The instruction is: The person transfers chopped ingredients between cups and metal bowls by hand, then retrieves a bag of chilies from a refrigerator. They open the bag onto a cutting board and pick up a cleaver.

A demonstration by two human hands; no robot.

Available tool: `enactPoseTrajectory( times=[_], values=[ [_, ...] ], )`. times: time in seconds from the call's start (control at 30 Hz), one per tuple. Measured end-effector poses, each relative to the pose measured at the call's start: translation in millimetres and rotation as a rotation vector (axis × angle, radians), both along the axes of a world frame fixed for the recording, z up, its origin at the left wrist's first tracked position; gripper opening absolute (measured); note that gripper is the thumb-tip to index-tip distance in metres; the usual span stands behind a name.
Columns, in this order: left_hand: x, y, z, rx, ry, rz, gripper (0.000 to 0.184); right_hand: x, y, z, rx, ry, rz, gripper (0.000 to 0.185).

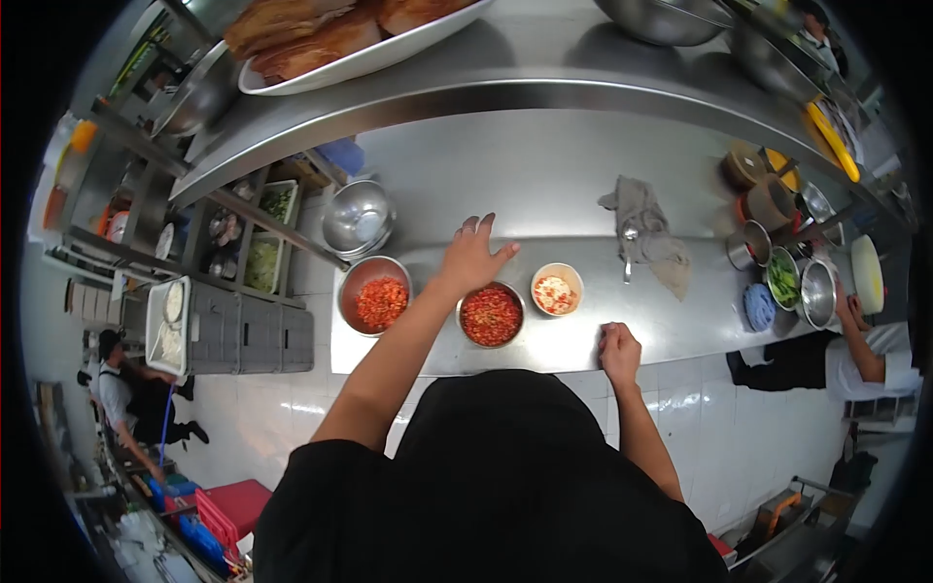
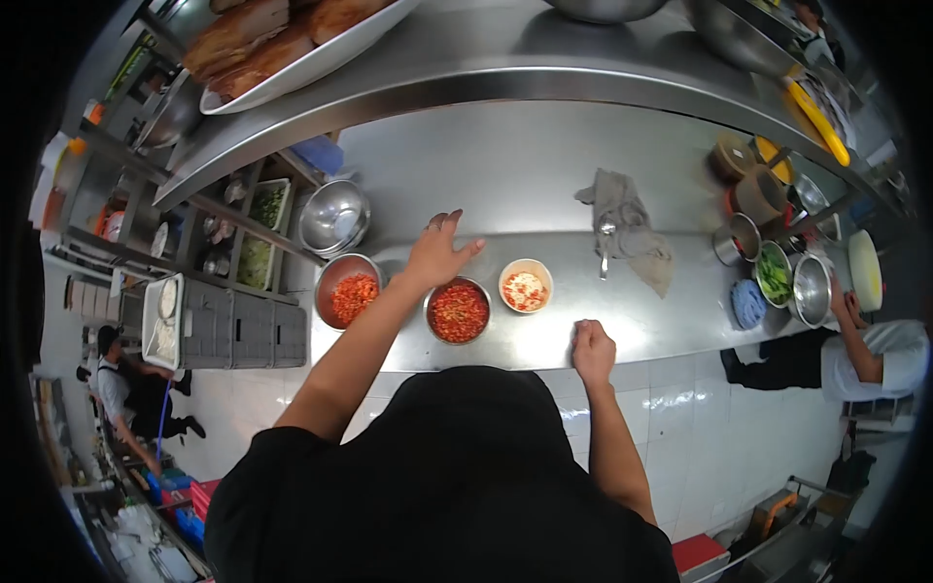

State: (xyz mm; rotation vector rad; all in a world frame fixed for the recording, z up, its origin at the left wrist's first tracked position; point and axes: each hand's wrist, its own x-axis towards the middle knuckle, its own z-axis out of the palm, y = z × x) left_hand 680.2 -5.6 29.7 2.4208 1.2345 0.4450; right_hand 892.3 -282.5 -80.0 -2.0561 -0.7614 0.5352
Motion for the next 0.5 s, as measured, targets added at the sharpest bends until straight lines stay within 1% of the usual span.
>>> enactPoseTrajectory(
  times=[0.03,0.07,0.13,0.2,0.23,0.27,0.33,0.37,0.43,0.47,0.5],
  values=[
    [-13,-3,11,0.030,-0.115,0.003,0.068,-3,0,12,-0.049,-0.010,0.009,0.033],
    [-33,-5,21,0.138,-0.104,0.064,0.061,-3,-2,5,-0.010,0.003,0.017,0.032],
    [-86,-8,38,0.350,-0.080,0.178,0.047,-13,-6,21,0.078,-0.039,0.127,0.031],
    [-146,-7,39,0.399,-0.076,0.462,0.043,-27,-11,24,0.065,0.121,0.259,0.031],
    [-172,-9,39,0.388,0.035,0.606,0.042,-31,-12,28,0.056,0.197,0.320,0.032],
    [-192,-11,39,0.373,0.144,0.747,0.042,-40,-8,41,0.030,0.382,0.342,0.030],
    [-220,-13,38,0.019,0.297,0.818,0.043,-54,8,48,-0.016,0.486,0.428,0.032],
    [-231,-15,35,-0.163,0.369,0.847,0.044,-62,17,53,-0.049,0.464,0.470,0.032],
    [-247,-17,15,-0.165,0.326,0.789,0.045,-77,41,69,-0.113,0.417,0.554,0.033],
    [-255,-18,6,-0.165,0.303,0.757,0.046,-85,52,73,-0.114,0.372,0.540,0.034],
    [-252,-20,10,-0.165,0.302,0.778,0.043,-92,63,77,-0.114,0.325,0.523,0.035]
  ],
)
